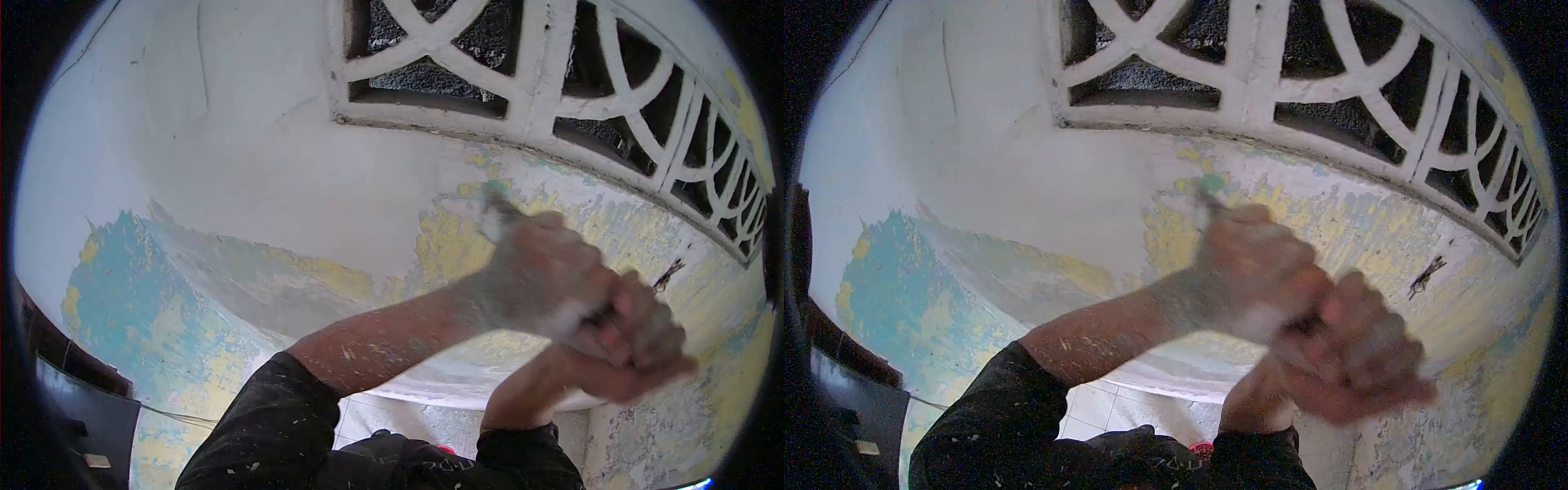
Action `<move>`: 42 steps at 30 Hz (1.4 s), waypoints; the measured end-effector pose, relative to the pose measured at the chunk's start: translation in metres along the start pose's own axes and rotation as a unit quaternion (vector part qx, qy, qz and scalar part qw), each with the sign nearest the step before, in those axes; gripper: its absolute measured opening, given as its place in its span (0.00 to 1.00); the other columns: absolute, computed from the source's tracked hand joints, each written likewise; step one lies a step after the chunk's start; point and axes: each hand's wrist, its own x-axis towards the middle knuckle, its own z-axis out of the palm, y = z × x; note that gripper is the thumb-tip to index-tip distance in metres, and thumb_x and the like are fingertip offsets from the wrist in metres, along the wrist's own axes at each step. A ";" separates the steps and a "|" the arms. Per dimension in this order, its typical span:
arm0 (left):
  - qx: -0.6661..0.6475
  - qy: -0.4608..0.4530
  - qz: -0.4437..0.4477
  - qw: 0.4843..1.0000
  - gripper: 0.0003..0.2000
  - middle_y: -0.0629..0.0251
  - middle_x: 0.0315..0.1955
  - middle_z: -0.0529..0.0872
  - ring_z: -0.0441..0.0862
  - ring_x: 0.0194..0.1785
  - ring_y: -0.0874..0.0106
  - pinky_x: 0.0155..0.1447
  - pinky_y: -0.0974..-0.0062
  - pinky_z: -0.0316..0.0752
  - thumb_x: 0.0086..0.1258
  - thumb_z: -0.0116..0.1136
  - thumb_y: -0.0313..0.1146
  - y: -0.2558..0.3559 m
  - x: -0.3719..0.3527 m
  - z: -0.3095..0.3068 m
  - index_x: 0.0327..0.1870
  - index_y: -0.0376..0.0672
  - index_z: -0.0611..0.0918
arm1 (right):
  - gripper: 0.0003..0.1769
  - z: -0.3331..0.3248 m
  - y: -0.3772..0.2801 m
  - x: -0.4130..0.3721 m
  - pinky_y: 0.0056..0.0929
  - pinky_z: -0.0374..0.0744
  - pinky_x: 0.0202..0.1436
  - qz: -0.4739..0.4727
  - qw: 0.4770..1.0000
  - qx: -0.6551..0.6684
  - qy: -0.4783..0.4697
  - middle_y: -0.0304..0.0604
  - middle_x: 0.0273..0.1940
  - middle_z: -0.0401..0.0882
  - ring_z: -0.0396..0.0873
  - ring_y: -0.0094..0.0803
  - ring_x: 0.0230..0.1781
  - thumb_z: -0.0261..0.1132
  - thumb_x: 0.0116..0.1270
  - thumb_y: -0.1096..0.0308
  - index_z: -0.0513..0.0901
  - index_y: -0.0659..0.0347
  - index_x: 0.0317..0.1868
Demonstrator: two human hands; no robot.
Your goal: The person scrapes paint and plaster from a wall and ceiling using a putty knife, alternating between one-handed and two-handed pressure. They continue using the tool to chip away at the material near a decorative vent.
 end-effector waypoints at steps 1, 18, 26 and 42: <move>-0.018 -0.003 0.029 0.999 0.16 0.72 0.17 0.76 0.78 0.22 0.69 0.28 0.67 0.69 0.38 0.68 0.48 0.006 0.006 0.001 0.20 0.50 0.76 | 0.28 0.001 -0.007 0.003 0.37 0.67 0.31 -0.036 0.999 0.001 -0.001 0.34 0.14 0.60 0.63 0.29 0.16 0.39 0.79 0.44 0.64 0.49 0.23; -0.021 0.004 -0.019 1.000 0.13 0.73 0.16 0.71 0.76 0.21 0.73 0.26 0.69 0.66 0.34 0.63 0.44 -0.026 -0.033 -0.010 0.19 0.50 0.75 | 0.29 -0.002 0.031 -0.028 0.32 0.69 0.38 0.098 0.992 -0.059 -0.060 0.32 0.12 0.56 0.59 0.24 0.16 0.39 0.80 0.45 0.59 0.45 0.17; -0.044 0.018 0.012 0.999 0.17 0.72 0.17 0.76 0.78 0.22 0.72 0.28 0.70 0.67 0.46 0.68 0.52 -0.018 -0.020 -0.006 0.19 0.50 0.76 | 0.30 -0.002 0.005 -0.014 0.38 0.73 0.38 0.025 0.998 -0.040 -0.044 0.34 0.14 0.64 0.66 0.30 0.16 0.35 0.80 0.43 0.65 0.50 0.21; 0.019 -0.008 -0.071 0.997 0.21 0.71 0.19 0.76 0.79 0.23 0.70 0.27 0.67 0.68 0.47 0.67 0.57 -0.035 -0.057 -0.030 0.19 0.49 0.75 | 0.29 -0.005 0.052 -0.046 0.39 0.73 0.40 0.144 0.987 -0.027 -0.066 0.37 0.17 0.68 0.67 0.31 0.18 0.34 0.81 0.45 0.67 0.50 0.25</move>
